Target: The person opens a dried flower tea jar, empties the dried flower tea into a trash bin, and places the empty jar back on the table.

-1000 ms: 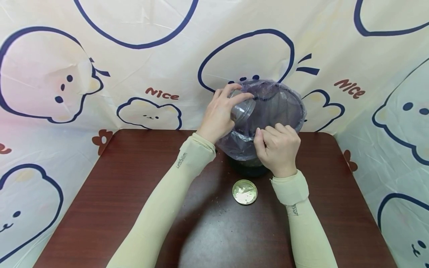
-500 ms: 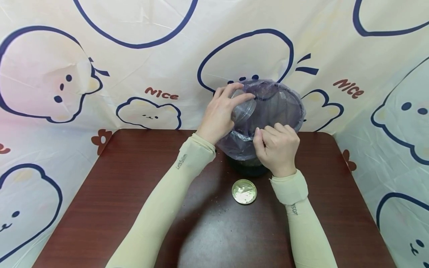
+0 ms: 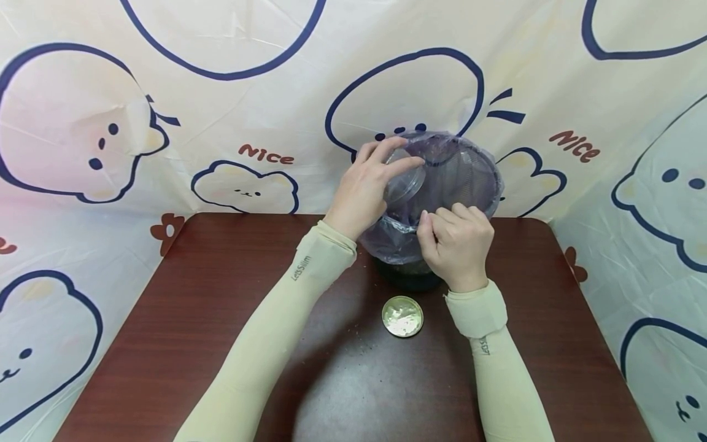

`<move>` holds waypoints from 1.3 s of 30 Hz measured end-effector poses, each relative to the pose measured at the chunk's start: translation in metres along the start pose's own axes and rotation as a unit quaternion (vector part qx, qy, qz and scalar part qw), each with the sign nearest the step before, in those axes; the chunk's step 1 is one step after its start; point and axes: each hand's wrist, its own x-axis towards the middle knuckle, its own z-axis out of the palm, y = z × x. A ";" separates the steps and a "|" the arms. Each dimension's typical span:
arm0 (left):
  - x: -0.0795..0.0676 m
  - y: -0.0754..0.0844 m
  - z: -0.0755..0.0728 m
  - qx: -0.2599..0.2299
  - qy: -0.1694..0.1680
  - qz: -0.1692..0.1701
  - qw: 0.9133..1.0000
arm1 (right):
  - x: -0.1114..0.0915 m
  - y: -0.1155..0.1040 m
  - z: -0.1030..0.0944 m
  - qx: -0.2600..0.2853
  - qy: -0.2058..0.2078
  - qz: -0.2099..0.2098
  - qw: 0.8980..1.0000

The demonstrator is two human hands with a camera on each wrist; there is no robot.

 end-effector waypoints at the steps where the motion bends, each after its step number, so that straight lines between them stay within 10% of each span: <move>1: 0.000 0.000 0.000 0.004 0.000 0.002 1.000 | 0.000 0.000 0.000 0.000 0.000 0.001 1.000; 39: 0.002 0.002 -0.001 0.059 -0.014 0.053 0.997 | 0.000 0.000 0.001 0.003 0.008 0.002 1.000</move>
